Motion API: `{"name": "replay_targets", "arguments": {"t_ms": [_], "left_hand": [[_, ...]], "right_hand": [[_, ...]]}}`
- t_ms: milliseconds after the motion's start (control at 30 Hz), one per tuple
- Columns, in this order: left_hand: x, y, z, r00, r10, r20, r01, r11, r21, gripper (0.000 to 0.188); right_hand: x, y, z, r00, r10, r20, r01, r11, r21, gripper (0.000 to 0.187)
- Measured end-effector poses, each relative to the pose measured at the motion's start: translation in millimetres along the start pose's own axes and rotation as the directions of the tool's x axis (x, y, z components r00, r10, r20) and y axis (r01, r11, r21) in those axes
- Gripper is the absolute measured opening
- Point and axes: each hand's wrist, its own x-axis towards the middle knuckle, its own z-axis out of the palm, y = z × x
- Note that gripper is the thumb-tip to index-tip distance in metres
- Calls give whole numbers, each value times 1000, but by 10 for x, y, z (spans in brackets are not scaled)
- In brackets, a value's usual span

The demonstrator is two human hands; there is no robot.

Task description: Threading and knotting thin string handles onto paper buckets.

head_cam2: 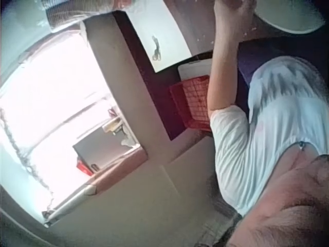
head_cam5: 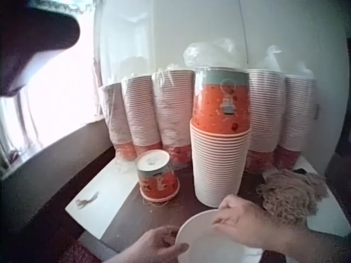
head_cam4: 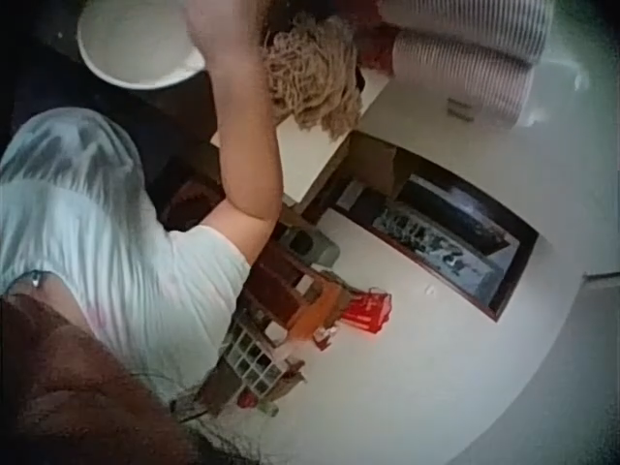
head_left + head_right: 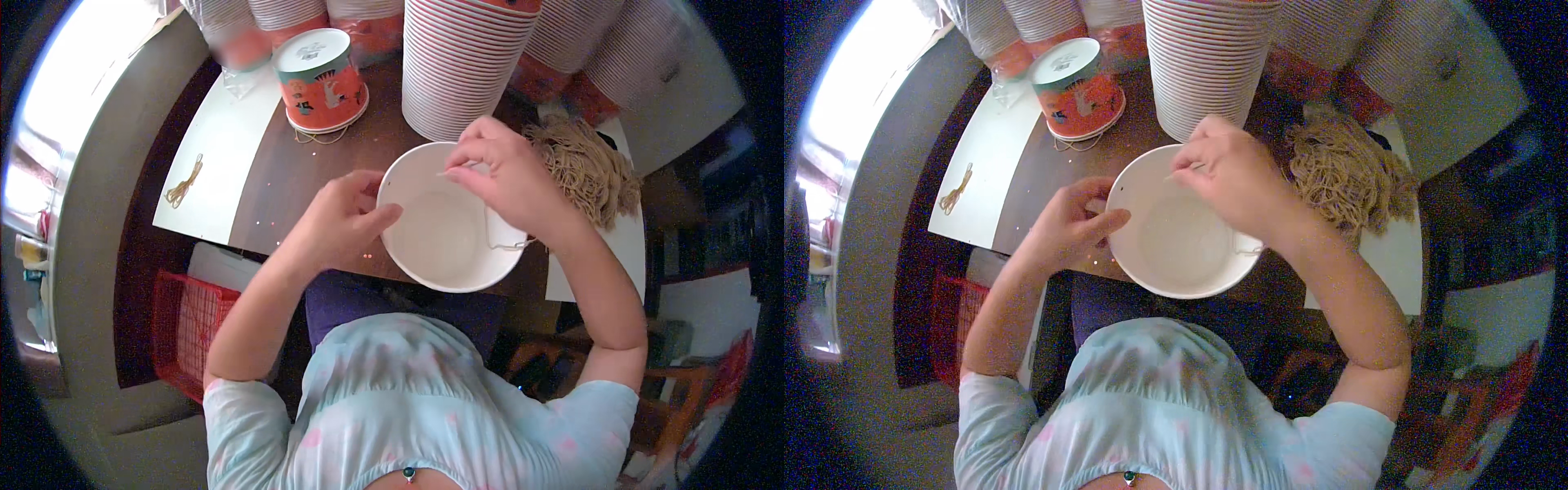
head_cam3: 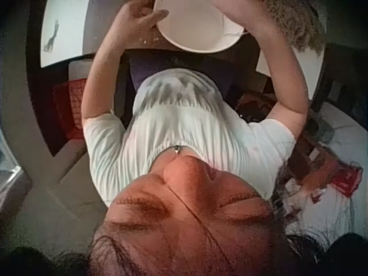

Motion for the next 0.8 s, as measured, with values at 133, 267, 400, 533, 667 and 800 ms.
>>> {"name": "replay_targets", "arguments": {"t_ms": [133,267,400,533,667,800], "left_hand": [[-154,-20,57,990,-140,-16,130,950,-286,30],[-160,-80,46,995,-95,-38,90,989,-120,28],[-133,-32,49,997,-59,-56,53,992,-111,25],[-113,-17,24,995,-66,-70,66,998,4,22],[-113,-29,32,995,-25,-97,26,1000,12,21],[-101,-70,40,995,25,-100,-29,999,-41,20]], "right_hand": [[-37,-299,74,938,218,270,-296,910,291,13],[-37,-179,323,830,417,370,-541,761,358,14],[-61,-167,415,815,468,342,-578,707,408,14],[-57,-171,473,818,485,309,-574,721,388,14],[-40,-184,548,816,498,294,-579,692,432,14],[-38,-200,590,818,495,292,-575,699,426,14]]}}
